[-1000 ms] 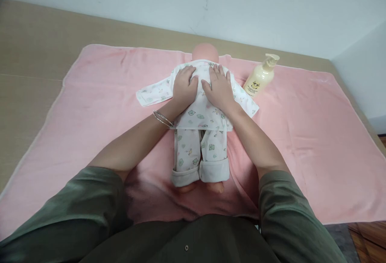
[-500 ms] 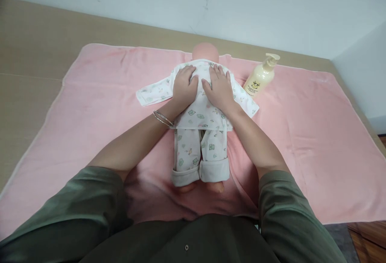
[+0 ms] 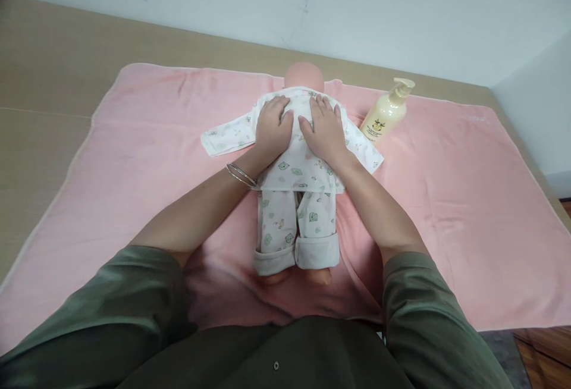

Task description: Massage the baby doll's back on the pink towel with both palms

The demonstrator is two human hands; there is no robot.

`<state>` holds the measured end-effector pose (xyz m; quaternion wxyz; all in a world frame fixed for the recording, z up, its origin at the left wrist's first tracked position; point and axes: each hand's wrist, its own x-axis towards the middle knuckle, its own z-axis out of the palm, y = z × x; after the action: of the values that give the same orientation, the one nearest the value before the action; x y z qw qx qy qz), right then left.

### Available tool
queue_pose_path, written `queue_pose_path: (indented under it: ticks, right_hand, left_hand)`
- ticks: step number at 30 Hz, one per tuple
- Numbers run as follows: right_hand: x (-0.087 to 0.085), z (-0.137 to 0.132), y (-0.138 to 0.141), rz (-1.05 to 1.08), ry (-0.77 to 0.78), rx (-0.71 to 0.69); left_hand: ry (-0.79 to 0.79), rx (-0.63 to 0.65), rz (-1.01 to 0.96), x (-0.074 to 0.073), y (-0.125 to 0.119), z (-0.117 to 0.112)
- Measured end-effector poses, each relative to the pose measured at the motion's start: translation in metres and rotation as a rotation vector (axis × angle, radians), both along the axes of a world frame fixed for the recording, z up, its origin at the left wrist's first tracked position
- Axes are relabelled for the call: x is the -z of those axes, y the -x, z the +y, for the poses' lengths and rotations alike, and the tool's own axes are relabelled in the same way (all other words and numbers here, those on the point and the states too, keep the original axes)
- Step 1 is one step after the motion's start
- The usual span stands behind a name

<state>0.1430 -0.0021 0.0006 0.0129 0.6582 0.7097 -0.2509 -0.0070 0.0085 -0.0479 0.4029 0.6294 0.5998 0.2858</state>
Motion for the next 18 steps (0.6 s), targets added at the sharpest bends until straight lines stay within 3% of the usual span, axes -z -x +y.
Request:
queue_pose_path:
  ticks: [11,18]
  right_hand:
    - [-0.01,0.001,0.005,-0.047,0.048,0.007]
    - [-0.029,-0.019,0.03,-0.061,0.018,0.006]
  left_hand:
    - [0.021,0.032,0.023,-0.003,0.001,0.002]
    - [0.047,0.13,0.008,0.012,0.011,0.013]
